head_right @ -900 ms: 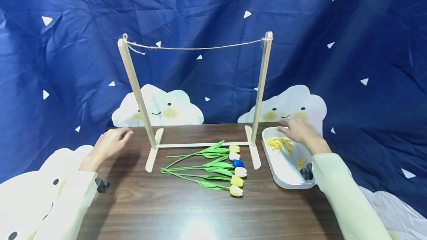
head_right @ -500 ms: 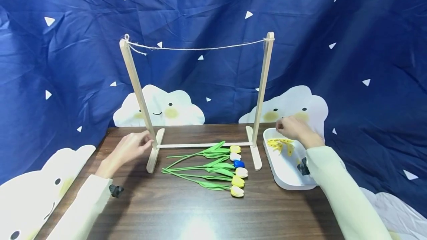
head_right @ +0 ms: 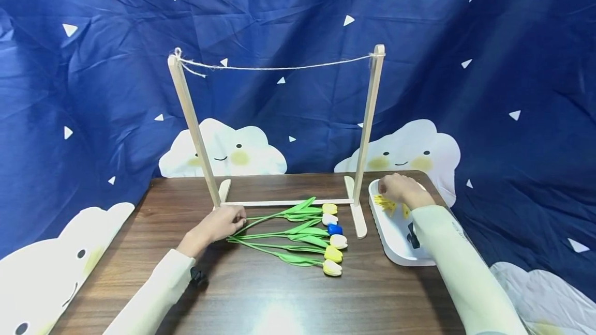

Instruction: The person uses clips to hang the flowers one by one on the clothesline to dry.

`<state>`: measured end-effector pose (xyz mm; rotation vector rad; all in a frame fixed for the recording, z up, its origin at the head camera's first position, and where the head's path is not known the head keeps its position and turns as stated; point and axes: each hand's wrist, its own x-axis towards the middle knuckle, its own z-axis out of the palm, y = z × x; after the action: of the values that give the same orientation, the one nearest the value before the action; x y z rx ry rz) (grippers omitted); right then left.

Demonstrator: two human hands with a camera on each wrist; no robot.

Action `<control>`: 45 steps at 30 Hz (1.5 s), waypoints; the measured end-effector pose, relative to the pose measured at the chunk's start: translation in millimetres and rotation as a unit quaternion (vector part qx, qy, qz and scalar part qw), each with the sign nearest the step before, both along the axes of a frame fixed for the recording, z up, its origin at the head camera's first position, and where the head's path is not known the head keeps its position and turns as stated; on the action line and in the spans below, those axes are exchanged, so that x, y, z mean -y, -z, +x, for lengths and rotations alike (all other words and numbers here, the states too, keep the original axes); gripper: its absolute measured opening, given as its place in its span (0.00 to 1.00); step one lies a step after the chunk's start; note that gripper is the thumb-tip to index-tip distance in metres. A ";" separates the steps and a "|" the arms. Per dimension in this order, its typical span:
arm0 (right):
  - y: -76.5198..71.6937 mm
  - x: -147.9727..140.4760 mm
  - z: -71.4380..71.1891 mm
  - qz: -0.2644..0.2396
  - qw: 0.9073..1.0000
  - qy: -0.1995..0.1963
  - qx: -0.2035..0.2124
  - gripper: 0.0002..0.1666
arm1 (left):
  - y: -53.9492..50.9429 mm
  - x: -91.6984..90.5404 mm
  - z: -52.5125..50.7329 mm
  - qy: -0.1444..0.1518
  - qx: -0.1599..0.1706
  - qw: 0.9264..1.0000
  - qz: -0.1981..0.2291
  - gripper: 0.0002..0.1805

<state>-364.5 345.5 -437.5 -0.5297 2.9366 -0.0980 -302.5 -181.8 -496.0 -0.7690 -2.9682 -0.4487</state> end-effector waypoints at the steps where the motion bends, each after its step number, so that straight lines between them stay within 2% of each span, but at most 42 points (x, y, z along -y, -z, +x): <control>1: 2.4 -0.3 -0.1 0.001 1.000 -0.002 0.004 0.07 | 2.1 -1.8 0.8 -0.001 0.001 1.000 -0.007 0.04; 6: 13.4 -0.8 1.4 0.000 1.000 -0.015 0.020 0.07 | 6.7 -9.0 5.0 -0.012 0.015 1.000 -0.020 0.05; 9: 18.7 -1.5 2.7 -0.005 1.000 -0.012 0.028 0.06 | 8.8 -11.6 6.2 -0.013 0.013 1.000 -0.020 0.04; 14: 23.3 -0.5 4.3 -0.003 0.999 -0.003 0.035 0.10 | 14.7 -12.0 5.0 -0.022 -0.001 0.999 -0.023 0.03; 17: 24.2 0.4 5.2 -0.002 0.999 0.000 0.033 0.11 | 16.2 -11.4 3.9 -0.030 0.001 0.999 -0.016 0.03; 23: 23.6 -1.4 6.0 -0.001 1.000 -0.003 0.015 0.12 | 12.5 -10.9 4.3 -0.033 0.002 0.999 0.000 0.03; 29: 18.5 -6.5 6.6 -0.022 1.000 0.000 -0.016 0.12 | 5.5 -10.8 2.6 -0.024 -0.004 0.999 0.034 0.03; 33: 14.1 -10.3 5.7 -0.032 0.999 0.015 -0.029 0.14 | 2.2 -10.2 0.9 -0.020 -0.028 0.998 0.058 0.05; 36: 9.8 -14.2 4.9 -0.057 0.997 0.028 -0.041 0.17 | -1.4 -11.0 0.2 -0.020 -0.057 0.994 0.087 0.06; 39: 3.1 -17.5 4.9 -0.084 0.994 0.022 -0.065 0.17 | -8.0 -13.7 0.1 -0.022 -0.077 0.989 0.126 0.07; 43: -10.6 -18.3 5.9 -0.127 0.987 0.004 -0.097 0.11 | -21.2 -20.1 0.6 -0.025 -0.083 0.976 0.197 0.08; 45: -18.7 -18.0 7.0 -0.151 0.982 -0.002 -0.112 0.12 | -27.8 -24.2 -0.1 -0.026 -0.084 0.967 0.238 0.09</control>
<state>-357.5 363.5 -418.7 -0.6258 3.1585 -0.5237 -302.5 -157.7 -468.2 -0.6330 -2.5557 -0.9872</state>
